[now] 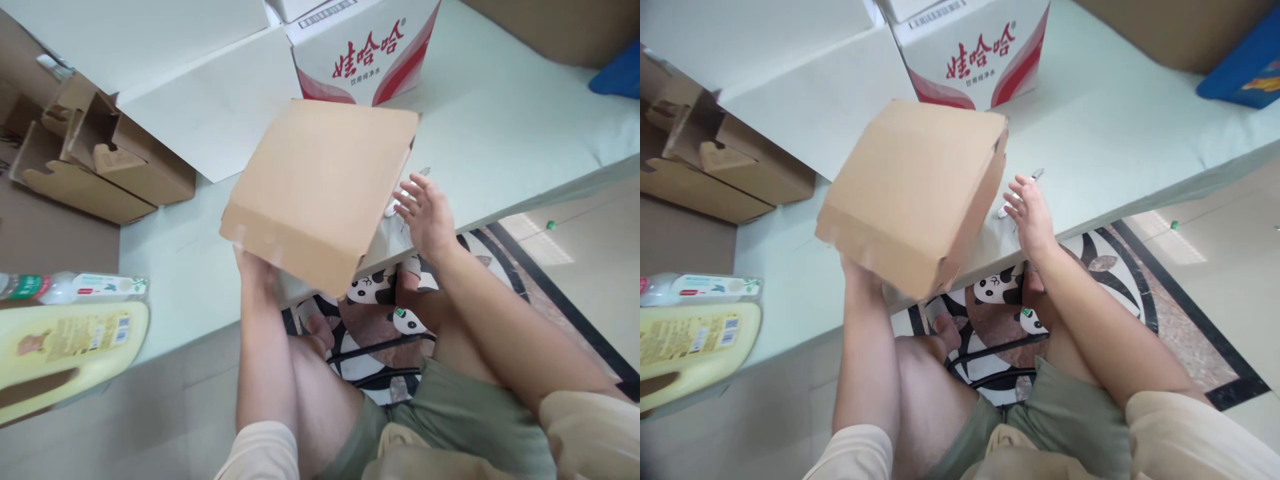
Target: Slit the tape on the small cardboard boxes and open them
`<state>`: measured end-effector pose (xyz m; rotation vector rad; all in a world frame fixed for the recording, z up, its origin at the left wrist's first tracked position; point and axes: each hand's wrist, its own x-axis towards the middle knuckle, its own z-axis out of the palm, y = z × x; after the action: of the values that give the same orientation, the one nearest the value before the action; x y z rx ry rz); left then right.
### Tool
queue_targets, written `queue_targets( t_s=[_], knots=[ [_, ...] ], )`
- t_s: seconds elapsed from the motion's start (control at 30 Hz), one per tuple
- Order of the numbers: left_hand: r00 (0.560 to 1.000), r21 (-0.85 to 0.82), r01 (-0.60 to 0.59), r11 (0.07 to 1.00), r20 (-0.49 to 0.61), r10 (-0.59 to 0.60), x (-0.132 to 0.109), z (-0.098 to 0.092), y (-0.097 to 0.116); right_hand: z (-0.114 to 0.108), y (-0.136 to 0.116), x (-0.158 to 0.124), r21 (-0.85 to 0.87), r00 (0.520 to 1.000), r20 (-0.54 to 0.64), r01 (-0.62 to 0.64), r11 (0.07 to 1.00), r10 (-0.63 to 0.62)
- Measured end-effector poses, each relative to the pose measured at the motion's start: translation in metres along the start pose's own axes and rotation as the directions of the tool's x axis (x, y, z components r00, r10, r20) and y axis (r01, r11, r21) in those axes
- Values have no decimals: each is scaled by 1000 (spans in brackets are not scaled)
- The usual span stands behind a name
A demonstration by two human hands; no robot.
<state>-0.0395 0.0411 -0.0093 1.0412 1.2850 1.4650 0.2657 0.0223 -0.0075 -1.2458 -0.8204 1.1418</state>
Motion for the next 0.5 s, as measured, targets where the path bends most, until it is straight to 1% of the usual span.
queue_targets(
  t_s=[0.07, 0.1, 0.13, 0.17, 0.27, 0.33, 0.4, 0.43, 0.5],
  knots=[
    [997, -72, -23, 997, -69, 18, -5, 3, 2, 3, -3, -4, 49, 993, 90, -82, 995, 78],
    [997, -87, -23, 996, -74, 16, -7, 3, 2, 5, -3, -6, 64, 985, 133, -122, 991, 112],
    [999, -83, -16, 996, -49, 12, -8, 3, 2, 6, -4, -7, 71, 976, 164, -154, 985, 141],
    [1000, -68, -7, 998, -1, 7, -8, 2, 2, 7, -4, -7, 71, 970, 177, -182, 981, 167],
    [992, -38, -51, 998, 112, 55, -8, -4, 0, 8, -1, -4, 76, 961, 133, -255, 964, 244],
    [987, -14, -80, 997, 142, 81, -7, -7, -2, 6, 2, -1, 73, 949, 100, -305, 949, 298],
    [989, 46, -82, 996, 125, 76, -6, -9, -3, 4, 4, 2, 45, 939, 83, -337, 940, 333],
    [994, 108, -72, 992, 94, 62, -6, -9, -4, 3, 5, 3, 24, 937, 73, -343, 939, 341],
    [998, 292, -48, 955, -16, 55, -5, -8, -6, 2, 6, 4, 4, 940, 59, -338, 941, 337]
  ],
)
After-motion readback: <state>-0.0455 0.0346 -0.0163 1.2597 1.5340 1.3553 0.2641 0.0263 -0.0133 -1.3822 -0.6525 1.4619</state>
